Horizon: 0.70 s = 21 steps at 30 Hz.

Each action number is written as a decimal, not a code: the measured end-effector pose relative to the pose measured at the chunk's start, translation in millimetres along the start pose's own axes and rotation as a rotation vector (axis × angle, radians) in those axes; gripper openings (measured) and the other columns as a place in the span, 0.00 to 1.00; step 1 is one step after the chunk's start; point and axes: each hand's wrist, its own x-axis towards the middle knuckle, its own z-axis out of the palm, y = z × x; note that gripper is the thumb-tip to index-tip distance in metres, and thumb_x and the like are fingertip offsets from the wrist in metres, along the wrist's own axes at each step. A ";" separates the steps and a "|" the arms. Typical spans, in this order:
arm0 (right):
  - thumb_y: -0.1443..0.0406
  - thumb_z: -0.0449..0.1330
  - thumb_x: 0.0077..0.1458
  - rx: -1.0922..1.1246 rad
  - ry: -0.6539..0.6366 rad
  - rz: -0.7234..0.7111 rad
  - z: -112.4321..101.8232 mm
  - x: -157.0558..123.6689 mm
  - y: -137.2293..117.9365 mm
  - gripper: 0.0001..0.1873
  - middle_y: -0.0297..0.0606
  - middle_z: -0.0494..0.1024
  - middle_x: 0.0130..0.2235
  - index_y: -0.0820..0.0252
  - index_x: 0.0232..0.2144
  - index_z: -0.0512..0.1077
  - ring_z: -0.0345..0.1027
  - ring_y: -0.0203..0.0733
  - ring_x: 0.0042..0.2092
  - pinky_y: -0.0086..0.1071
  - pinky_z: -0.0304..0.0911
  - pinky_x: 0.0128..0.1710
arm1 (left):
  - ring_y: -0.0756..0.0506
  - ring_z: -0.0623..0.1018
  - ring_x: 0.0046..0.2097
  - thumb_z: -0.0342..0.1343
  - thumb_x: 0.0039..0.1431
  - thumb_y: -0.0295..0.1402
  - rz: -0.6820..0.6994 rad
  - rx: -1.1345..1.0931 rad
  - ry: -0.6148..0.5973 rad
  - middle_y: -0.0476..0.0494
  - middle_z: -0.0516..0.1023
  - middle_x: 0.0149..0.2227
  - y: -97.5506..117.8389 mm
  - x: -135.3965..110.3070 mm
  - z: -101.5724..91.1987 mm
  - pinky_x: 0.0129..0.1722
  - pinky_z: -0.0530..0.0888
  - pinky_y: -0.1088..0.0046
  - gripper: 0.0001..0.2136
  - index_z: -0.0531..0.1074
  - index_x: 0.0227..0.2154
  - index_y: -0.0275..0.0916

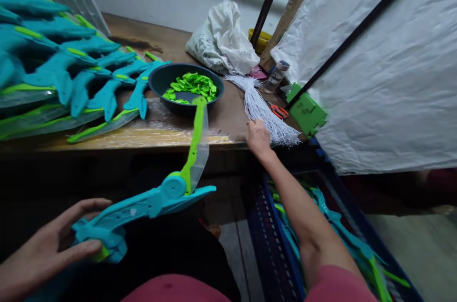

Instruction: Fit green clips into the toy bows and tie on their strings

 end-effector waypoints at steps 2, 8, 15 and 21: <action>0.67 0.57 0.66 -0.095 -0.007 0.067 6.4 18.9 22.8 0.09 0.49 0.76 0.46 0.69 0.42 0.74 0.71 0.45 0.46 0.41 0.66 0.47 | 0.32 0.80 0.47 0.71 0.46 0.48 -0.017 0.058 -0.010 0.40 0.82 0.47 -7.3 1.4 5.3 0.45 0.76 0.62 0.31 0.69 0.52 0.46; 0.62 0.55 0.70 -0.269 -0.130 0.099 17.4 35.0 47.4 0.13 0.43 0.76 0.48 0.66 0.47 0.73 0.73 0.40 0.48 0.40 0.70 0.49 | 0.36 0.81 0.45 0.69 0.51 0.45 -0.135 -0.121 -0.167 0.40 0.83 0.43 -7.9 -5.3 29.0 0.46 0.75 0.64 0.29 0.71 0.54 0.41; 0.68 0.54 0.64 -0.252 0.089 0.062 -2.0 27.9 32.2 0.09 0.54 0.77 0.40 0.68 0.39 0.74 0.72 0.48 0.44 0.44 0.64 0.47 | 0.39 0.81 0.40 0.73 0.44 0.40 -0.209 -0.500 -0.157 0.44 0.83 0.36 -9.8 -7.2 30.6 0.41 0.77 0.65 0.21 0.76 0.41 0.39; 0.61 0.49 0.64 0.111 0.039 -0.218 12.4 -97.0 -60.9 0.13 0.43 0.78 0.32 0.61 0.39 0.72 0.71 0.44 0.31 0.35 0.66 0.33 | 0.40 0.80 0.39 0.74 0.42 0.36 -0.225 -0.745 -0.242 0.41 0.82 0.39 -12.1 -1.6 41.5 0.41 0.77 0.66 0.27 0.77 0.47 0.39</action>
